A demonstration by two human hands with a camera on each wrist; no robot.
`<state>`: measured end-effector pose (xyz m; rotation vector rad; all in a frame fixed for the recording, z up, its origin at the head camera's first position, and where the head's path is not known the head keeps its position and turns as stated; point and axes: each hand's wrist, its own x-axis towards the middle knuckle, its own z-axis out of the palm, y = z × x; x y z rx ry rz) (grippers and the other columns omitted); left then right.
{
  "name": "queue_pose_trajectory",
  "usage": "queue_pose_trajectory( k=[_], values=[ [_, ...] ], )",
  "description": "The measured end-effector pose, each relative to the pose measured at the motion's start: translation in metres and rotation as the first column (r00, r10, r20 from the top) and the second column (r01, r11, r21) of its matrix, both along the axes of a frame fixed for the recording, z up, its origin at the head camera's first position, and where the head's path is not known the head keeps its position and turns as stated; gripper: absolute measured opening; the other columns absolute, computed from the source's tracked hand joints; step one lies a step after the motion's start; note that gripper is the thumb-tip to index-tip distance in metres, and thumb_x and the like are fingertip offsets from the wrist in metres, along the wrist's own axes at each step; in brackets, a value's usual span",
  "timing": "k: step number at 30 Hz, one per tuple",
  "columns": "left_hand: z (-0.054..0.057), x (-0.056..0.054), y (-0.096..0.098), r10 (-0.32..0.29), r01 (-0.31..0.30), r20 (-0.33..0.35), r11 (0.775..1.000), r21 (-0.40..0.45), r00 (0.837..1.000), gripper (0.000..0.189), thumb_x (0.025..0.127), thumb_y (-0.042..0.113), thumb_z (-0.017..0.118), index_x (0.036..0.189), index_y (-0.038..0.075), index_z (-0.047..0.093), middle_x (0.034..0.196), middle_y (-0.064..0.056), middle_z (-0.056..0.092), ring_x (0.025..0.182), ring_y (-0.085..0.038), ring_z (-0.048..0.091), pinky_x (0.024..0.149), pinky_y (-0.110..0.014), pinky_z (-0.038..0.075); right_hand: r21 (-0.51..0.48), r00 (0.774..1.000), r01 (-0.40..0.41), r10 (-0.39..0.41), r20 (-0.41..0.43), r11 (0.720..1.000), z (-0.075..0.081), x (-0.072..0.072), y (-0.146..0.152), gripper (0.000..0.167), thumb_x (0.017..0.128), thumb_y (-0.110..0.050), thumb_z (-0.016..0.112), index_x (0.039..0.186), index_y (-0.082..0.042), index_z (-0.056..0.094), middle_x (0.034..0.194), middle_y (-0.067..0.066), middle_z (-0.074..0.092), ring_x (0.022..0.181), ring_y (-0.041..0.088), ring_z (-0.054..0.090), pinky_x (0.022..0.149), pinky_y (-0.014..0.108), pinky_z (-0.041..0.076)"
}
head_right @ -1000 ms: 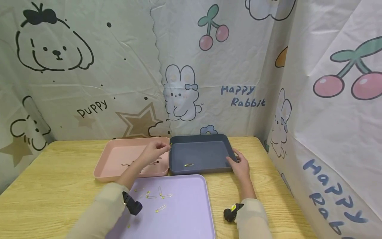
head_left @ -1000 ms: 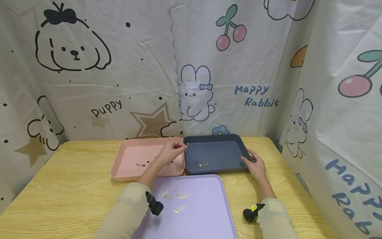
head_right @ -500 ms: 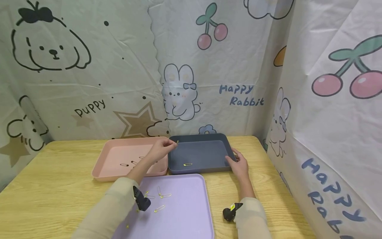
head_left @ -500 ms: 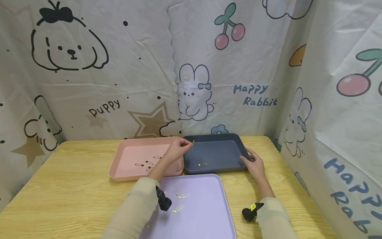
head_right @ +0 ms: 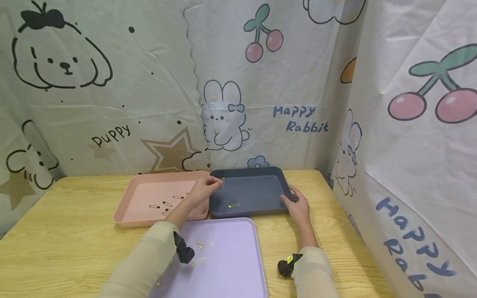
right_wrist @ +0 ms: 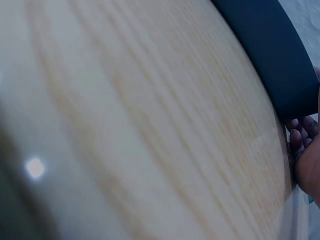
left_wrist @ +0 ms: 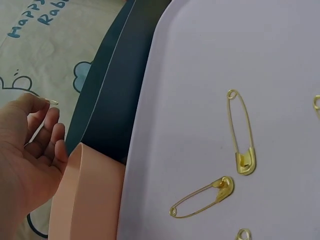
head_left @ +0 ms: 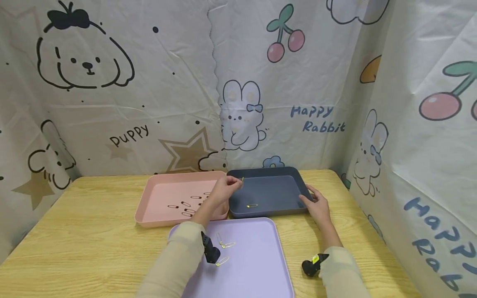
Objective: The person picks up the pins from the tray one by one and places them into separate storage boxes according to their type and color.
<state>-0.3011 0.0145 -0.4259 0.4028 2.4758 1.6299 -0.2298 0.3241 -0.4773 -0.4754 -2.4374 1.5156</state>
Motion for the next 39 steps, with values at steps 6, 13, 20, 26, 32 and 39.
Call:
queue_pose_trajectory(
  k=[6, 13, 20, 26, 32, 39],
  values=[
    [-0.001, 0.000, 0.001, 0.012, -0.012, 0.030, 1.000, -0.008, 0.999, 0.021, 0.091, 0.023, 0.058, 0.099, 0.006, 0.067, 0.099, -0.007, 0.067, 0.092, -0.018, 0.057, 0.087, -0.035, 0.047, 0.005, 1.000, 0.002, -0.002, -0.002, 1.000, -0.001, 0.001, -0.001, 0.055, 0.089, -0.031, 0.063, 0.139, -0.018, 0.045, 0.123, 0.016, 0.051, 0.098, 0.017, 0.044, 0.070, 0.019, 0.039],
    [0.000, -0.003, 0.006, 0.012, -0.012, 0.022, 1.000, -0.018, 1.000, 0.022, 0.092, 0.025, 0.058, 0.101, 0.007, 0.065, 0.100, -0.008, 0.067, 0.093, -0.019, 0.057, 0.086, -0.036, 0.046, -0.002, 1.000, 0.002, -0.002, 0.001, 1.000, -0.004, 0.000, 0.002, 0.055, 0.089, -0.030, 0.063, 0.139, -0.020, 0.044, 0.126, 0.015, 0.050, 0.106, 0.021, 0.044, 0.074, 0.020, 0.038],
    [-0.001, -0.005, 0.015, 0.001, -0.001, 0.009, 0.999, -0.039, 1.000, 0.021, 0.092, 0.024, 0.057, 0.101, 0.007, 0.066, 0.099, -0.007, 0.067, 0.089, -0.016, 0.057, 0.082, -0.032, 0.047, -0.008, 1.000, -0.002, 0.002, -0.003, 1.000, -0.006, -0.002, 0.002, 0.053, 0.089, -0.029, 0.062, 0.139, -0.020, 0.045, 0.126, 0.015, 0.050, 0.109, 0.023, 0.045, 0.075, 0.021, 0.038],
    [0.002, -0.005, 0.021, -0.003, 0.004, 0.010, 0.999, -0.042, 1.000, 0.022, 0.093, 0.025, 0.055, 0.102, 0.007, 0.066, 0.098, -0.007, 0.066, 0.087, -0.017, 0.057, 0.080, -0.031, 0.047, -0.015, 1.000, 0.000, 0.000, -0.001, 1.000, -0.004, -0.002, 0.002, 0.054, 0.089, -0.030, 0.062, 0.140, -0.020, 0.044, 0.128, 0.015, 0.049, 0.114, 0.024, 0.045, 0.081, 0.025, 0.038],
    [0.001, -0.006, 0.022, 0.005, -0.004, 0.020, 0.998, -0.055, 1.000, 0.023, 0.094, 0.024, 0.055, 0.104, 0.006, 0.065, 0.099, -0.008, 0.066, 0.088, -0.017, 0.059, 0.080, -0.031, 0.049, -0.020, 1.000, 0.000, 0.000, 0.003, 1.000, -0.004, -0.002, 0.002, 0.054, 0.089, -0.029, 0.063, 0.139, -0.020, 0.044, 0.128, 0.015, 0.049, 0.113, 0.025, 0.044, 0.084, 0.029, 0.038],
    [0.001, -0.004, 0.021, 0.025, -0.025, 0.003, 0.999, -0.041, 1.000, 0.025, 0.094, 0.025, 0.055, 0.103, 0.005, 0.065, 0.098, -0.009, 0.066, 0.088, -0.018, 0.059, 0.080, -0.033, 0.048, -0.014, 1.000, 0.000, 0.000, 0.000, 1.000, -0.004, -0.001, 0.002, 0.054, 0.090, -0.028, 0.062, 0.140, -0.020, 0.044, 0.127, 0.015, 0.049, 0.108, 0.023, 0.044, 0.080, 0.026, 0.038]
  ],
)
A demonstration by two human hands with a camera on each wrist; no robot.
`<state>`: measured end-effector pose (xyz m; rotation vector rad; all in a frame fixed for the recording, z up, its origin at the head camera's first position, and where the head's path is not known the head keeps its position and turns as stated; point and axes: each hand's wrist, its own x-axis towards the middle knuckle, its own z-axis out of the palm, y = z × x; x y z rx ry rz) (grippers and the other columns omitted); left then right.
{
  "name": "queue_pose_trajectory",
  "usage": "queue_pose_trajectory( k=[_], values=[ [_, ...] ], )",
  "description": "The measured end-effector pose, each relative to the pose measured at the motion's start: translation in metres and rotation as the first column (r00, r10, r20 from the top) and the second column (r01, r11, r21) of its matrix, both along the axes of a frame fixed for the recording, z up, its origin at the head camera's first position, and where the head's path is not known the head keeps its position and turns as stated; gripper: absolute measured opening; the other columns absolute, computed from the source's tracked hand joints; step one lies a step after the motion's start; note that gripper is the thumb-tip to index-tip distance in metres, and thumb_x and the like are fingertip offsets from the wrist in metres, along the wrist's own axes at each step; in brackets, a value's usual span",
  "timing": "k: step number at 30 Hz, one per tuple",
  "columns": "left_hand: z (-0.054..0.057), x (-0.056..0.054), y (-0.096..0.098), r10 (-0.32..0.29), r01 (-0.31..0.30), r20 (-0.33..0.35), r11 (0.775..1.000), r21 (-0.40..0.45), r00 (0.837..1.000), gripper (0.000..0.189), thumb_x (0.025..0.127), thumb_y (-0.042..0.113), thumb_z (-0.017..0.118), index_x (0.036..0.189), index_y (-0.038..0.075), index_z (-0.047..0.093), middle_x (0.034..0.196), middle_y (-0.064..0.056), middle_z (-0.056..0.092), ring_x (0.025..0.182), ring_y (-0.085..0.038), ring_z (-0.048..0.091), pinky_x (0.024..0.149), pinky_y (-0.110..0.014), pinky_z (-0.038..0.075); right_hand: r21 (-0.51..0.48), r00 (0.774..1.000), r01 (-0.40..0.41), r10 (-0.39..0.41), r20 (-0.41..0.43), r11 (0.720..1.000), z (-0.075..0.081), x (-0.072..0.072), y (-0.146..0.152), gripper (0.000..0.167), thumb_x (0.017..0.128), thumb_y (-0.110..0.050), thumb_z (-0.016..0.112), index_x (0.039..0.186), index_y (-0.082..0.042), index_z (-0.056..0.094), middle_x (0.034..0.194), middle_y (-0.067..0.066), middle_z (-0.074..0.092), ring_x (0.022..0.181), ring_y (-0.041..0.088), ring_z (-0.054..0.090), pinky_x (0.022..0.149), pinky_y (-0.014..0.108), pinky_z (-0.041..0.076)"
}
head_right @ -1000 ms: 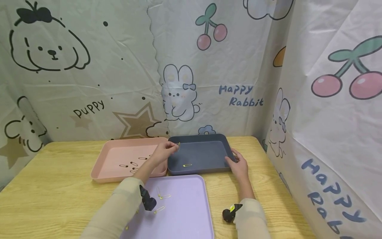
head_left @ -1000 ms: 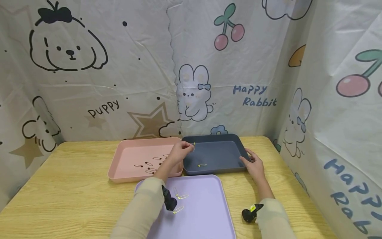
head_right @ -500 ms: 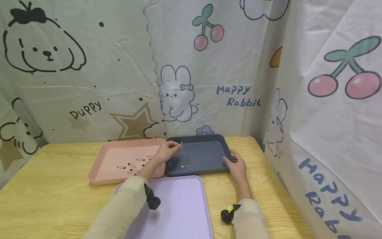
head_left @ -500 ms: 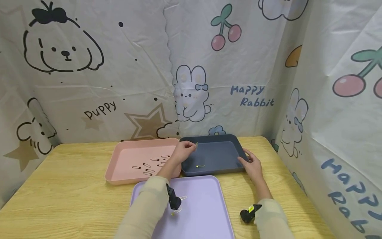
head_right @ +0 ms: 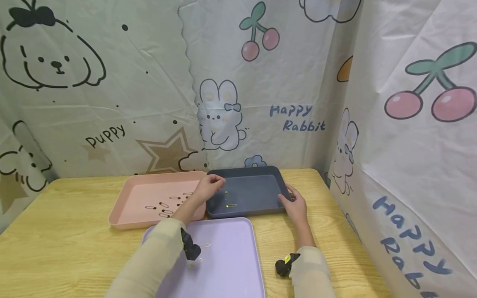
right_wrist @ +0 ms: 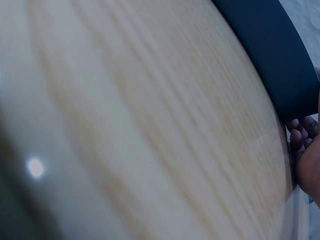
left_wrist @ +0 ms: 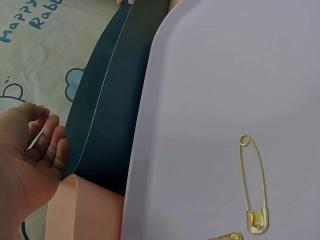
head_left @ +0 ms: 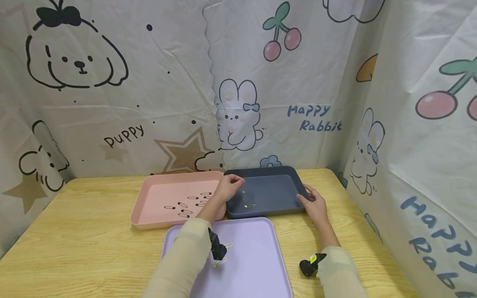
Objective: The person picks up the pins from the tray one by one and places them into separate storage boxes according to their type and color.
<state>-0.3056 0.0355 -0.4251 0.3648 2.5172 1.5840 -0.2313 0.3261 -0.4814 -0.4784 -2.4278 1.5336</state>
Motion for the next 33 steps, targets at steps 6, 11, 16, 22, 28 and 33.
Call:
queue_pose_trajectory(
  k=[6, 11, 16, 22, 28, 33],
  values=[
    [0.003, 0.000, -0.005, -0.007, 0.007, -0.009, 1.000, 0.029, 1.000, 0.023, 0.094, 0.025, 0.055, 0.102, 0.007, 0.065, 0.097, -0.008, 0.065, 0.084, -0.017, 0.058, 0.077, -0.030, 0.048, 0.014, 1.000, 0.005, -0.005, -0.012, 1.000, 0.001, -0.001, -0.001, 0.053, 0.089, -0.028, 0.062, 0.139, -0.020, 0.045, 0.123, 0.015, 0.051, 0.100, 0.019, 0.045, 0.072, 0.020, 0.039],
    [0.006, 0.000, -0.013, -0.041, 0.041, -0.012, 0.999, 0.034, 0.999, 0.022, 0.093, 0.026, 0.056, 0.104, 0.008, 0.066, 0.099, -0.008, 0.066, 0.088, -0.020, 0.060, 0.078, -0.031, 0.049, 0.005, 1.000, 0.000, 0.000, -0.013, 1.000, 0.000, -0.002, 0.000, 0.053, 0.089, -0.029, 0.063, 0.139, -0.020, 0.046, 0.123, 0.014, 0.051, 0.099, 0.018, 0.045, 0.070, 0.019, 0.040],
    [0.010, 0.004, -0.022, -0.064, 0.065, -0.035, 0.998, 0.014, 0.997, 0.023, 0.092, 0.025, 0.058, 0.103, 0.006, 0.066, 0.098, -0.009, 0.066, 0.086, -0.019, 0.060, 0.078, -0.031, 0.049, 0.007, 1.000, 0.003, -0.003, -0.007, 1.000, 0.001, -0.001, -0.002, 0.053, 0.089, -0.029, 0.063, 0.139, -0.020, 0.046, 0.124, 0.014, 0.051, 0.100, 0.019, 0.044, 0.071, 0.020, 0.039],
    [0.011, 0.005, -0.033, -0.067, 0.067, -0.057, 0.998, -0.009, 0.996, 0.021, 0.091, 0.024, 0.059, 0.102, 0.007, 0.066, 0.096, -0.006, 0.066, 0.084, -0.014, 0.058, 0.078, -0.029, 0.048, 0.015, 1.000, 0.007, -0.007, -0.001, 1.000, 0.003, -0.001, -0.003, 0.053, 0.089, -0.028, 0.063, 0.139, -0.019, 0.045, 0.124, 0.016, 0.051, 0.101, 0.020, 0.044, 0.071, 0.020, 0.039],
    [0.014, 0.009, -0.040, -0.092, 0.090, -0.096, 0.996, -0.026, 0.991, 0.021, 0.090, 0.020, 0.061, 0.102, 0.003, 0.067, 0.096, -0.010, 0.065, 0.083, -0.014, 0.055, 0.073, -0.024, 0.045, 0.013, 1.000, -0.001, 0.001, 0.008, 1.000, 0.004, 0.000, -0.003, 0.054, 0.089, -0.029, 0.062, 0.139, -0.020, 0.044, 0.126, 0.016, 0.050, 0.105, 0.022, 0.044, 0.073, 0.021, 0.039],
    [0.017, 0.013, -0.047, -0.115, 0.111, -0.098, 0.993, -0.039, 0.989, 0.020, 0.090, 0.019, 0.062, 0.102, 0.004, 0.066, 0.096, -0.009, 0.064, 0.083, -0.014, 0.053, 0.071, -0.022, 0.043, 0.010, 1.000, -0.005, 0.005, 0.017, 1.000, 0.004, 0.002, -0.002, 0.055, 0.090, -0.031, 0.062, 0.140, -0.021, 0.043, 0.130, 0.016, 0.047, 0.113, 0.025, 0.043, 0.079, 0.024, 0.038]
  ],
)
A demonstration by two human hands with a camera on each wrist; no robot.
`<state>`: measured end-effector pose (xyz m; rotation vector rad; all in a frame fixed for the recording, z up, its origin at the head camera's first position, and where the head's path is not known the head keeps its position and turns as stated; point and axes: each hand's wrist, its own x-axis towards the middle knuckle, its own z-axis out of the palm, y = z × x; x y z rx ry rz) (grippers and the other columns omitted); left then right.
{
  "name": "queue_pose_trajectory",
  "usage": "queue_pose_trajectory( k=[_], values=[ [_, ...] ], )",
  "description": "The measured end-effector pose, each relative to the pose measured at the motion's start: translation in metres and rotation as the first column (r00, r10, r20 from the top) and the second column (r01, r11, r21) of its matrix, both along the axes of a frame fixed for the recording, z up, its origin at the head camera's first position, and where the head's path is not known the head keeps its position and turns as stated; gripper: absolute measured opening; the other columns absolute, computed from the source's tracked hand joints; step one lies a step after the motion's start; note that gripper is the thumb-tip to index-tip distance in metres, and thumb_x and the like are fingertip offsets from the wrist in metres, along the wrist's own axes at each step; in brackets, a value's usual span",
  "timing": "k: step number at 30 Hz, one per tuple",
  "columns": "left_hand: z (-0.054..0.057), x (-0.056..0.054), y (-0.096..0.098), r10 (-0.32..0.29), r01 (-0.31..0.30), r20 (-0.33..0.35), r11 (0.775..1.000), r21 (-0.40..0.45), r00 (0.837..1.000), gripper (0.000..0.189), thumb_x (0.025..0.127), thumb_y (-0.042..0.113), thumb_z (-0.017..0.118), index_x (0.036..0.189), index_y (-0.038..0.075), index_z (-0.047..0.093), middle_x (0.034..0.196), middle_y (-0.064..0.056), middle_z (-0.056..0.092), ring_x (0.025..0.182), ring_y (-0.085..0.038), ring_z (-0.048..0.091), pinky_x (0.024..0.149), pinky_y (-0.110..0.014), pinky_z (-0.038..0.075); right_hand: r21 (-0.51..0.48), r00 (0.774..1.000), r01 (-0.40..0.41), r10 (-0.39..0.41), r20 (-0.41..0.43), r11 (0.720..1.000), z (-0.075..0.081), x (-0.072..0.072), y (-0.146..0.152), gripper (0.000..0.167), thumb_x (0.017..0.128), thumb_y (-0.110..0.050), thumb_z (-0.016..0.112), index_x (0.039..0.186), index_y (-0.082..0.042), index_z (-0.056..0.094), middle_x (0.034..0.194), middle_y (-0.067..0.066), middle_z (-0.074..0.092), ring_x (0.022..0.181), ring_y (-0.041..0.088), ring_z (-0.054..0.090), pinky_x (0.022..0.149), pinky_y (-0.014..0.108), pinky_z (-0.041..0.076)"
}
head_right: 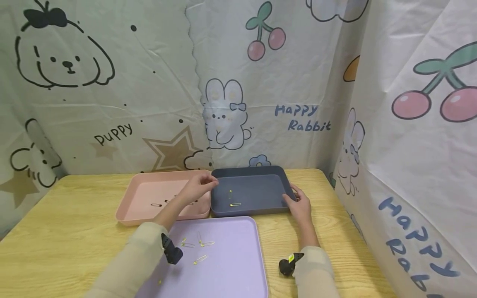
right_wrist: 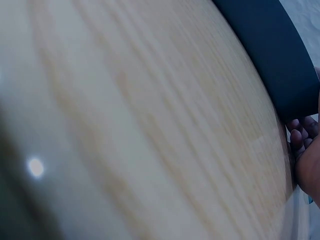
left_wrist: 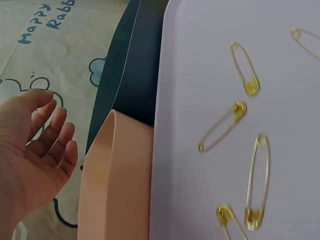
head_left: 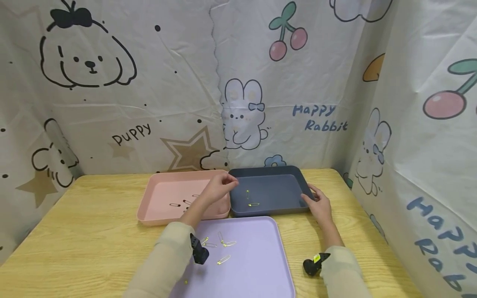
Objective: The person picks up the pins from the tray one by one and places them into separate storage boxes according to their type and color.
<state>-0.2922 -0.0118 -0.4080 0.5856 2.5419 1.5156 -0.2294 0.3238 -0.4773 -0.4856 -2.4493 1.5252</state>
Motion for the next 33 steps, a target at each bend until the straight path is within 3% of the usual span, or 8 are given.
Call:
queue_pose_trajectory(
  k=[10, 15, 19, 26, 33],
  values=[
    [0.001, 0.011, -0.018, -0.013, 0.011, -0.038, 0.999, -0.047, 0.999, 0.015, 0.088, 0.015, 0.062, 0.097, 0.003, 0.066, 0.086, -0.007, 0.060, 0.073, -0.013, 0.048, 0.058, -0.023, 0.040, 0.007, 1.000, -0.007, 0.007, 0.010, 1.000, -0.002, 0.001, 0.000, 0.056, 0.090, -0.033, 0.061, 0.141, -0.020, 0.042, 0.133, 0.016, 0.045, 0.117, 0.026, 0.042, 0.081, 0.025, 0.038],
    [0.000, 0.018, -0.027, -0.016, 0.014, -0.030, 0.998, -0.065, 0.999, 0.016, 0.087, 0.015, 0.064, 0.097, 0.003, 0.065, 0.086, -0.007, 0.060, 0.073, -0.014, 0.049, 0.062, -0.023, 0.042, 0.006, 1.000, -0.003, 0.003, 0.003, 1.000, -0.004, 0.001, 0.001, 0.056, 0.089, -0.033, 0.062, 0.140, -0.020, 0.043, 0.131, 0.016, 0.047, 0.116, 0.026, 0.044, 0.084, 0.027, 0.038],
    [0.000, 0.024, -0.035, 0.006, -0.007, -0.014, 0.995, -0.103, 1.000, 0.017, 0.088, 0.018, 0.063, 0.099, 0.005, 0.065, 0.087, -0.006, 0.059, 0.076, -0.014, 0.049, 0.064, -0.023, 0.042, 0.013, 1.000, -0.006, 0.006, 0.003, 1.000, -0.004, 0.002, 0.001, 0.057, 0.089, -0.034, 0.062, 0.141, -0.020, 0.043, 0.130, 0.017, 0.047, 0.114, 0.025, 0.044, 0.079, 0.022, 0.039],
    [-0.002, 0.035, -0.051, -0.032, 0.021, -0.063, 0.986, -0.168, 0.998, 0.013, 0.087, 0.017, 0.063, 0.095, 0.006, 0.065, 0.086, -0.004, 0.062, 0.078, -0.013, 0.050, 0.072, -0.025, 0.042, 0.010, 1.000, -0.011, 0.011, 0.002, 1.000, -0.001, 0.002, 0.001, 0.056, 0.090, -0.032, 0.061, 0.141, -0.020, 0.042, 0.131, 0.016, 0.046, 0.112, 0.023, 0.043, 0.072, 0.018, 0.039],
    [-0.007, 0.044, -0.069, -0.036, 0.016, -0.097, 0.978, -0.207, 0.995, 0.011, 0.086, 0.016, 0.065, 0.090, 0.006, 0.066, 0.081, -0.003, 0.060, 0.073, -0.012, 0.048, 0.064, -0.021, 0.040, 0.006, 1.000, -0.003, 0.003, -0.005, 1.000, -0.001, 0.000, 0.000, 0.055, 0.090, -0.030, 0.061, 0.141, -0.020, 0.043, 0.128, 0.015, 0.048, 0.107, 0.020, 0.044, 0.071, 0.016, 0.039]
  ],
)
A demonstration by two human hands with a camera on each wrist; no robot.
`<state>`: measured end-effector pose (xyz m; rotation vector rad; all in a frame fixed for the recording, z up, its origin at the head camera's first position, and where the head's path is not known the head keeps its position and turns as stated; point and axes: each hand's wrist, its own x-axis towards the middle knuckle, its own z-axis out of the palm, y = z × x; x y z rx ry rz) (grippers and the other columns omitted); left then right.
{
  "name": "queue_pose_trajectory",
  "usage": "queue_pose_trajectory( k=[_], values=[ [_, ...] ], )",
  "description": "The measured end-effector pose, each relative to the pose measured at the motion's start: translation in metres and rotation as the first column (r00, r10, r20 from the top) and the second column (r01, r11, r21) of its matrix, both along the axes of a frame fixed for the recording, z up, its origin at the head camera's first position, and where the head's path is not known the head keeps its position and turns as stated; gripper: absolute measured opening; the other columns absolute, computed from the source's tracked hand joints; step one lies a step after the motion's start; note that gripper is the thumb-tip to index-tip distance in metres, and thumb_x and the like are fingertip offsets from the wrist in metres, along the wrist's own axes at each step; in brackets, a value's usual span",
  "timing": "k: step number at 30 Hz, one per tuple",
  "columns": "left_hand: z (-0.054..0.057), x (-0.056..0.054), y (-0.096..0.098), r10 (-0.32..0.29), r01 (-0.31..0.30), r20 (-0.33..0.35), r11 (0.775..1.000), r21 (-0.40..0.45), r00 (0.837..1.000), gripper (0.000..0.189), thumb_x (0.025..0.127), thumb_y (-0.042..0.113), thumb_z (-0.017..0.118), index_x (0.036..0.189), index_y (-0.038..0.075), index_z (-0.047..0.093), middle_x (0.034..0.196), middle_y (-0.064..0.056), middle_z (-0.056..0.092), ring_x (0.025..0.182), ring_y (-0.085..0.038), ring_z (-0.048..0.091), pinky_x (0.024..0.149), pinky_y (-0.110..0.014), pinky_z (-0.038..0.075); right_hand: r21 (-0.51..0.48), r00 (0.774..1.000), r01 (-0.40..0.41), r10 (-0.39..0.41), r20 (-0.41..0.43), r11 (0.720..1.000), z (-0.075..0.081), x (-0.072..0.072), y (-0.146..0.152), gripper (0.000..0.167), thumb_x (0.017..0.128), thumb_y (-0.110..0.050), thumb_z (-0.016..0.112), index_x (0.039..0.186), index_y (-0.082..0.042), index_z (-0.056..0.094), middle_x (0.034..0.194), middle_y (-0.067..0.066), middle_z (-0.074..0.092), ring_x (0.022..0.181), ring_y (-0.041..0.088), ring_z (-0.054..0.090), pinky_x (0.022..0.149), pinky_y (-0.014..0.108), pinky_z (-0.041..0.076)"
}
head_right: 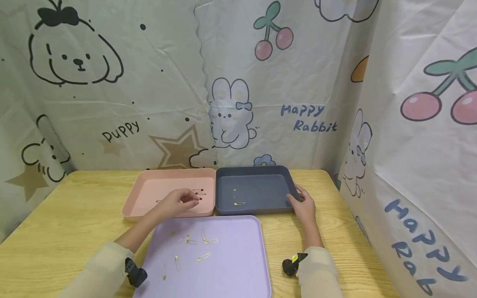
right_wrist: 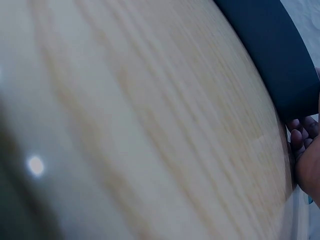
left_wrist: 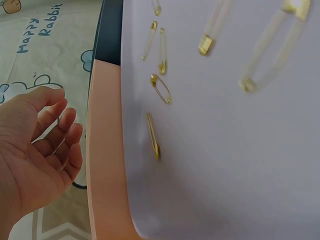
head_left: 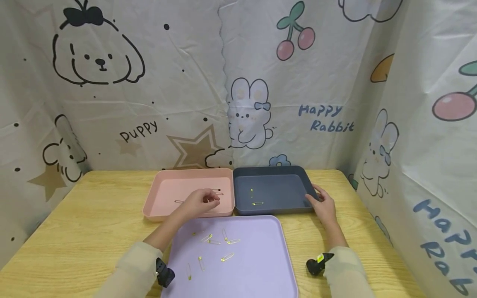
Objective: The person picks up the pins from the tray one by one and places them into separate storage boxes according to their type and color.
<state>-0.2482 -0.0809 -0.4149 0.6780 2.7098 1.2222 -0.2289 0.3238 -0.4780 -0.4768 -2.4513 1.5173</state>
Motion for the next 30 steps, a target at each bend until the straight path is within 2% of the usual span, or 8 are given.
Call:
queue_pose_trajectory(
  k=[7, 14, 21, 30],
  values=[
    [-0.004, 0.011, -0.020, -0.023, 0.023, -0.022, 0.999, -0.024, 0.999, 0.010, 0.085, 0.015, 0.065, 0.088, 0.005, 0.066, 0.079, -0.002, 0.060, 0.072, -0.011, 0.047, 0.064, -0.020, 0.039, 0.011, 1.000, 0.018, -0.018, -0.010, 1.000, -0.001, -0.002, 0.000, 0.054, 0.089, -0.029, 0.063, 0.139, -0.020, 0.045, 0.125, 0.015, 0.051, 0.105, 0.020, 0.045, 0.072, 0.014, 0.038],
    [-0.006, 0.022, -0.032, 0.018, -0.020, -0.027, 0.998, -0.059, 0.999, 0.008, 0.085, 0.017, 0.066, 0.089, 0.009, 0.066, 0.080, 0.001, 0.059, 0.074, -0.011, 0.048, 0.065, -0.021, 0.040, 0.007, 1.000, 0.012, -0.012, -0.013, 1.000, 0.000, 0.000, -0.001, 0.055, 0.089, -0.033, 0.062, 0.140, -0.020, 0.044, 0.125, 0.014, 0.050, 0.106, 0.019, 0.044, 0.071, 0.014, 0.038],
    [-0.008, 0.033, -0.040, -0.056, 0.038, -0.126, 0.989, -0.142, 0.991, 0.006, 0.084, 0.014, 0.066, 0.085, 0.009, 0.065, 0.077, 0.004, 0.057, 0.070, -0.007, 0.047, 0.063, -0.019, 0.041, 0.004, 1.000, 0.010, -0.010, -0.013, 1.000, -0.001, 0.000, 0.000, 0.056, 0.089, -0.036, 0.062, 0.140, -0.021, 0.044, 0.128, 0.014, 0.050, 0.110, 0.019, 0.044, 0.072, 0.011, 0.037],
    [-0.013, 0.045, -0.049, -0.108, 0.076, -0.132, 0.970, -0.231, 0.985, 0.004, 0.082, 0.013, 0.066, 0.084, 0.010, 0.064, 0.076, 0.005, 0.056, 0.070, -0.008, 0.049, 0.063, -0.020, 0.042, 0.000, 1.000, 0.020, -0.020, -0.011, 1.000, -0.003, -0.001, 0.000, 0.057, 0.088, -0.036, 0.063, 0.140, -0.021, 0.044, 0.129, 0.014, 0.051, 0.111, 0.019, 0.044, 0.074, 0.012, 0.036]
  ],
)
